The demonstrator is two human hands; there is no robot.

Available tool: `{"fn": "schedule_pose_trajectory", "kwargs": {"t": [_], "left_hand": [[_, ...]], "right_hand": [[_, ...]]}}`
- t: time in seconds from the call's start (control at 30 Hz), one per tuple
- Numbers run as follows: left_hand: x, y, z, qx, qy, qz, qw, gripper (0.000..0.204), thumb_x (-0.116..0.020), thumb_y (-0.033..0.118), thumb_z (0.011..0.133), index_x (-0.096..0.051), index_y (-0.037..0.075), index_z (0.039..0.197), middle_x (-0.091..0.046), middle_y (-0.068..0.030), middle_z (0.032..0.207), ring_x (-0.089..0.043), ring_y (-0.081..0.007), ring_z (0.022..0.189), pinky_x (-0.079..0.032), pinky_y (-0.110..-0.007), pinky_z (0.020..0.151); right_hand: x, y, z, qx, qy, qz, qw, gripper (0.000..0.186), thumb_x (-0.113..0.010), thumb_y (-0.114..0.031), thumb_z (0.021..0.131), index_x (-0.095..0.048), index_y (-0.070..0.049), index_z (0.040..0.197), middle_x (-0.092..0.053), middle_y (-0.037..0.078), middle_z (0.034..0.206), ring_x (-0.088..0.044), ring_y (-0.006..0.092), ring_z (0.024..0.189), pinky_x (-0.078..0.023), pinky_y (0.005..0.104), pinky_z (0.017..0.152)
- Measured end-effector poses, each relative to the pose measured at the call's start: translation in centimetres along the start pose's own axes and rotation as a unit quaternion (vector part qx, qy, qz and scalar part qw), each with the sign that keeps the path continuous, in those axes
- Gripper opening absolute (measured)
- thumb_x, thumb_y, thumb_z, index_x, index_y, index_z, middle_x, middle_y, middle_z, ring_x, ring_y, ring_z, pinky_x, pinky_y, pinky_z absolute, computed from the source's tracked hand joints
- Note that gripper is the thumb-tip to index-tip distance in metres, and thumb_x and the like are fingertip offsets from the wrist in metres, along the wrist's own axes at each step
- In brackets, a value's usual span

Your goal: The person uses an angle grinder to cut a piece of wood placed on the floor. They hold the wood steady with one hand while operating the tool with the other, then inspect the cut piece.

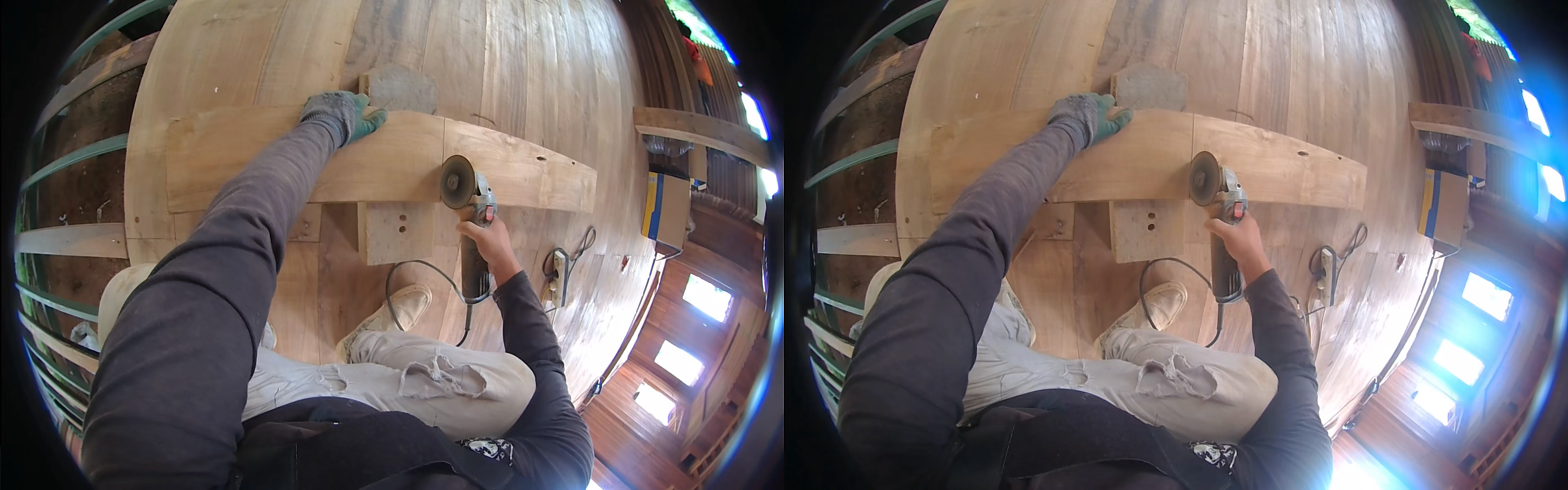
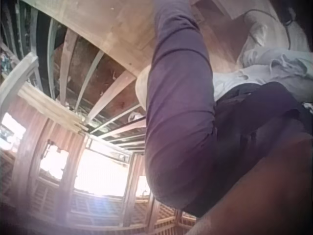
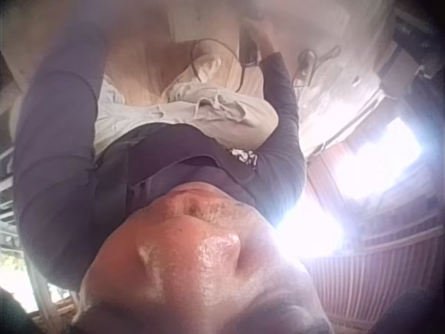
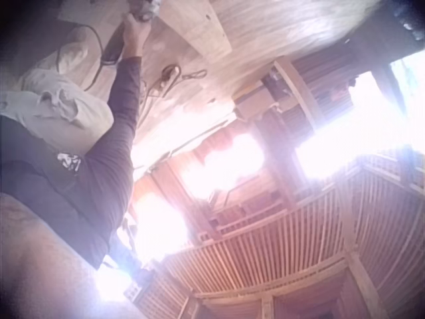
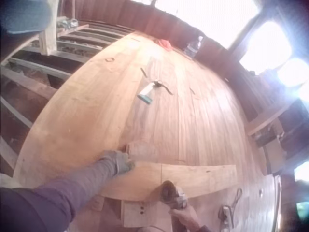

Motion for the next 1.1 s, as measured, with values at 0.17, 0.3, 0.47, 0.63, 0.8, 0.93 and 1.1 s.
{"fn": "schedule_pose_trajectory", "kwargs": {"t": [0.17,0.3,0.47,0.63,0.8,0.93,1.1], "left_hand": [[0.9,0.0,-0.9,-0.003,0.003,-0.008,1.000,0.076,-0.038,0.074,0.107,-0.068,0.012,0.141,-0.072,-0.0152,0.144,-0.069,-0.0348,0.133,-0.053,-0.051,0.114],[1.5,0.2,-1.1,-0.008,-0.023,0.000,1.000,0.080,-0.037,0.075,0.107,-0.063,0.012,0.149,-0.070,-0.0140,0.149,-0.067,-0.0329,0.137,-0.053,-0.053,0.115],[1.8,0.2,-1.1,-0.007,-0.041,0.002,0.999,0.083,-0.036,0.076,0.107,-0.061,0.011,0.153,-0.070,-0.0143,0.150,-0.067,-0.0328,0.138,-0.053,-0.055,0.114],[1.8,0.2,-1.2,-0.016,-0.028,0.002,0.999,0.082,-0.037,0.075,0.107,-0.064,0.010,0.150,-0.072,-0.0147,0.146,-0.069,-0.0337,0.135,-0.054,-0.056,0.113],[1.9,0.5,-1.6,-0.006,-0.005,-0.012,1.000,0.076,-0.040,0.074,0.106,-0.070,0.011,0.137,-0.074,-0.0158,0.141,-0.070,-0.0350,0.131,-0.054,-0.053,0.112],[2.2,0.5,-1.7,-0.003,-0.017,-0.012,1.000,0.077,-0.039,0.075,0.106,-0.069,0.011,0.138,-0.074,-0.0155,0.141,-0.070,-0.0347,0.132,-0.053,-0.053,0.112],[2.4,0.6,-1.8,-0.004,-0.027,-0.001,1.000,0.078,-0.037,0.075,0.107,-0.068,0.010,0.139,-0.073,-0.0159,0.142,-0.069,-0.0345,0.133,-0.053,-0.053,0.113]], "right_hand": [[0.1,-1.1,0.5,0.024,-0.002,-0.002,1.000,0.040,-0.087,-0.022,0.083,-0.075,0.000,0.114,-0.075,0.005,0.101,-0.068,0.0164,0.088,-0.055,0.0353,0.082],[0.4,-1.5,1.5,0.021,0.006,-0.017,1.000,0.043,-0.088,-0.025,0.082,-0.075,0.000,0.114,-0.076,0.006,0.102,-0.069,0.0169,0.090,-0.055,0.0351,0.083],[0.6,-2.7,2.6,0.038,0.006,-0.019,0.999,0.044,-0.088,-0.026,0.082,-0.076,0.000,0.116,-0.074,0.004,0.101,-0.068,0.0168,0.089,-0.054,0.0342,0.082],[0.5,-4.7,3.7,0.053,-0.004,0.016,0.998,0.043,-0.087,-0.026,0.083,-0.077,0.000,0.116,-0.073,0.003,0.099,-0.067,0.0166,0.088,-0.054,0.0347,0.081],[0.5,-6.5,5.1,0.038,0.005,-0.007,0.999,0.041,-0.086,-0.025,0.083,-0.078,-0.002,0.115,-0.073,0.003,0.099,-0.067,0.0170,0.086,-0.053,0.0357,0.079],[0.6,-7.6,5.3,0.073,-0.007,0.011,0.997,0.039,-0.086,-0.026,0.084,-0.077,-0.003,0.113,-0.073,0.004,0.097,-0.067,0.0168,0.083,-0.053,0.0357,0.076],[0.7,-8.4,5.7,0.057,0.018,-0.018,0.998,0.038,-0.086,-0.025,0.084,-0.080,-0.003,0.115,-0.074,0.003,0.097,-0.067,0.0159,0.085,-0.052,0.0349,0.077]]}}
Point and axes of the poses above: each hand's wrist, its own z-axis towards the middle knuckle, its own x-axis out of the back of the hand, y = z × x, the point moved 3 cm from there along z, towards the middle knuckle
